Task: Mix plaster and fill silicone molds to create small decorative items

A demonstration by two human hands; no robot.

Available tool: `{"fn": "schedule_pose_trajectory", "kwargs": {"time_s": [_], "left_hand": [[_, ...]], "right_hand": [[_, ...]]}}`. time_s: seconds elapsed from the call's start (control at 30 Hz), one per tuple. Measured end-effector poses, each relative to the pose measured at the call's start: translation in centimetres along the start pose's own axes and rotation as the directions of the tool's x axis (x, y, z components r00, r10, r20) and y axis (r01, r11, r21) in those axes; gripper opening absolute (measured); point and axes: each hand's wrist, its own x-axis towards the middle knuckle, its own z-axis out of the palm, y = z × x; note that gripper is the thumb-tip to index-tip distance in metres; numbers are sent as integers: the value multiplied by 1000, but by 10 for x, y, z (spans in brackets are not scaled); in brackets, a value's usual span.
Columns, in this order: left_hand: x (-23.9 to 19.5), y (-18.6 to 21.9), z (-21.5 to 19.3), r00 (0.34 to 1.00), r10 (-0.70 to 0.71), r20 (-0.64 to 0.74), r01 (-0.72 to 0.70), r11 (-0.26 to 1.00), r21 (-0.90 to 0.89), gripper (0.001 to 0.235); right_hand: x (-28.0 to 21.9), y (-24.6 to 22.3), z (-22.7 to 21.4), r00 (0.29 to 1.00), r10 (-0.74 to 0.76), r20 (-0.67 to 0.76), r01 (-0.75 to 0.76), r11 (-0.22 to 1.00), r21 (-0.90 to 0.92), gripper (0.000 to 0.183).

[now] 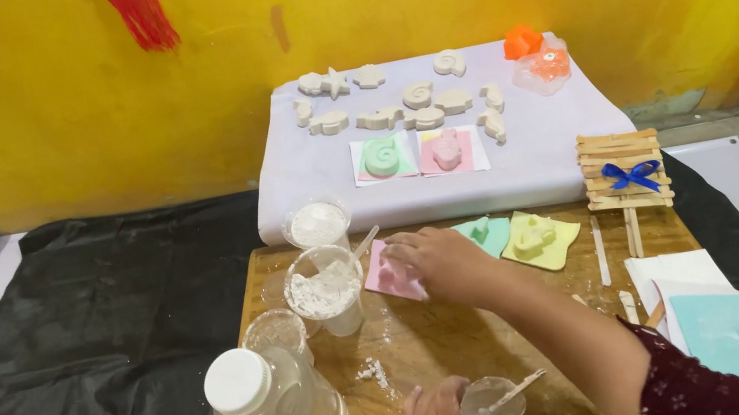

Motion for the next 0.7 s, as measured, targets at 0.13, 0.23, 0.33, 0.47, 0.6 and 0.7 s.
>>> {"fn": "schedule_pose_trajectory", "kwargs": {"time_s": [0.13,0.23,0.33,0.47,0.6,0.7], "left_hand": [[-4,-10,15,974,-224,13,225,974,-36,39],[-1,-9,7,967,-249,54,252,965,-70,44],[1,-10,6,966,-245,77,252,963,-95,46],[18,17,-21,965,-248,-89,237,964,-118,61],[11,1,-12,968,-247,-30,243,964,-104,49],[13,-8,-13,933,-215,289,259,958,-121,92]], "right_hand": [[33,3,21,993,-54,107,87,937,-339,77],[32,7,24,994,-94,51,106,930,-351,56],[8,-2,-5,1000,-22,-17,21,996,-89,43],[-45,-16,-52,939,305,158,-338,730,594,40],[-95,19,-36,870,305,388,-449,166,878,26],[-125,28,-26,769,354,532,-575,21,818,18]]}}
